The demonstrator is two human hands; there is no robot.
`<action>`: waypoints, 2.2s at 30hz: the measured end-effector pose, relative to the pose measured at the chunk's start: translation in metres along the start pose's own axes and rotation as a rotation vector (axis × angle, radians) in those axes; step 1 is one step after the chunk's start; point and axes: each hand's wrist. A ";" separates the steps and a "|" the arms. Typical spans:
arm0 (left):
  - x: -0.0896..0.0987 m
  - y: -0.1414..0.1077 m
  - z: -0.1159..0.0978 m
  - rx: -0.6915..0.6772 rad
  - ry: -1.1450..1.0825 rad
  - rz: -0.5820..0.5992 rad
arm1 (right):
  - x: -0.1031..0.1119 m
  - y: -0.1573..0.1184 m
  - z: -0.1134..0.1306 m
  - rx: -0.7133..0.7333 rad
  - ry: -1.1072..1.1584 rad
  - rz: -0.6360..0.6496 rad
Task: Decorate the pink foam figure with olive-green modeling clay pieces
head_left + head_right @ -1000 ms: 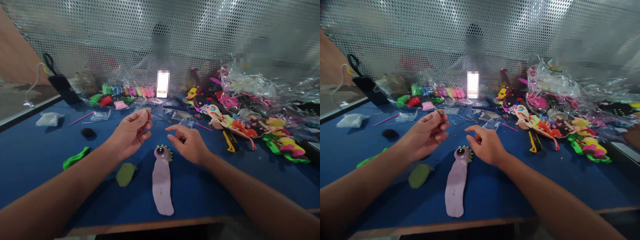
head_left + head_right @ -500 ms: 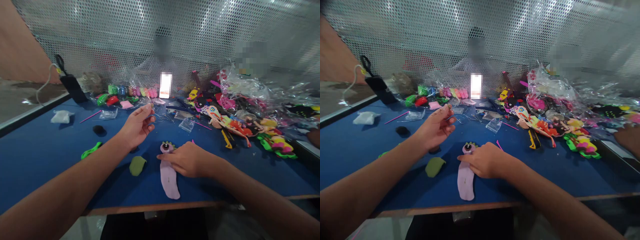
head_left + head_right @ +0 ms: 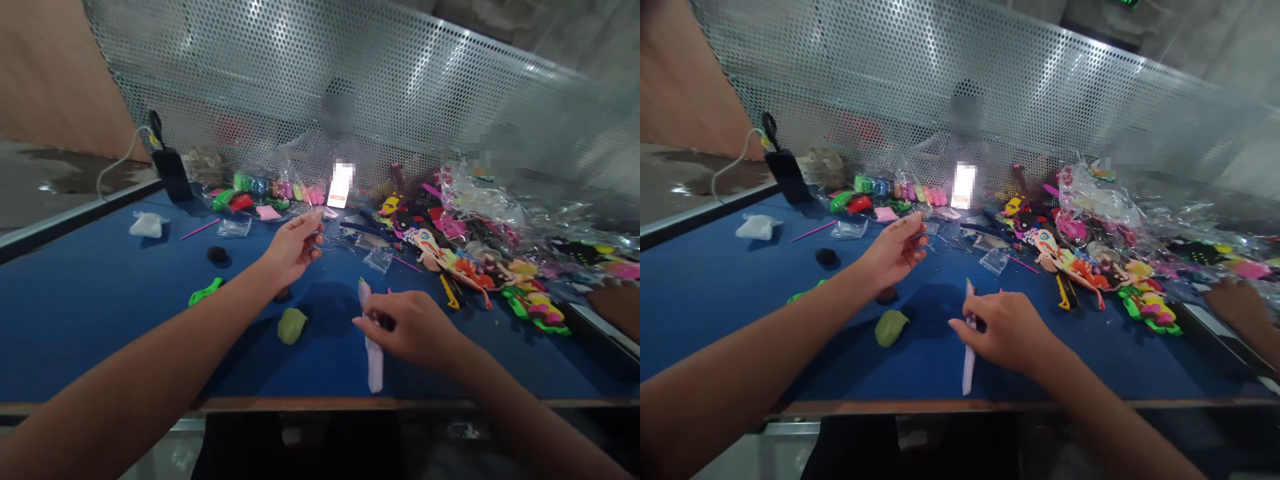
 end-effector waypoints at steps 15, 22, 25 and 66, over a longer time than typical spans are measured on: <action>-0.019 -0.018 0.012 0.123 0.241 0.124 | 0.012 0.050 -0.054 -0.210 1.444 -0.609; -0.018 -0.018 0.015 0.128 0.397 0.088 | -0.014 0.073 -0.064 -0.095 1.738 -0.338; -0.019 -0.019 0.017 0.136 0.461 0.092 | -0.019 0.066 -0.060 -0.147 1.847 -0.314; -0.023 -0.023 0.029 0.180 0.478 0.269 | -0.017 0.046 -0.046 0.015 1.227 -0.364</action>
Point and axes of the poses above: each hand's wrist, its own y-axis towards the middle knuckle, its own x-axis out of the back of the hand, z = x × y, and after that the axes turned 9 degrees about z, right-handed
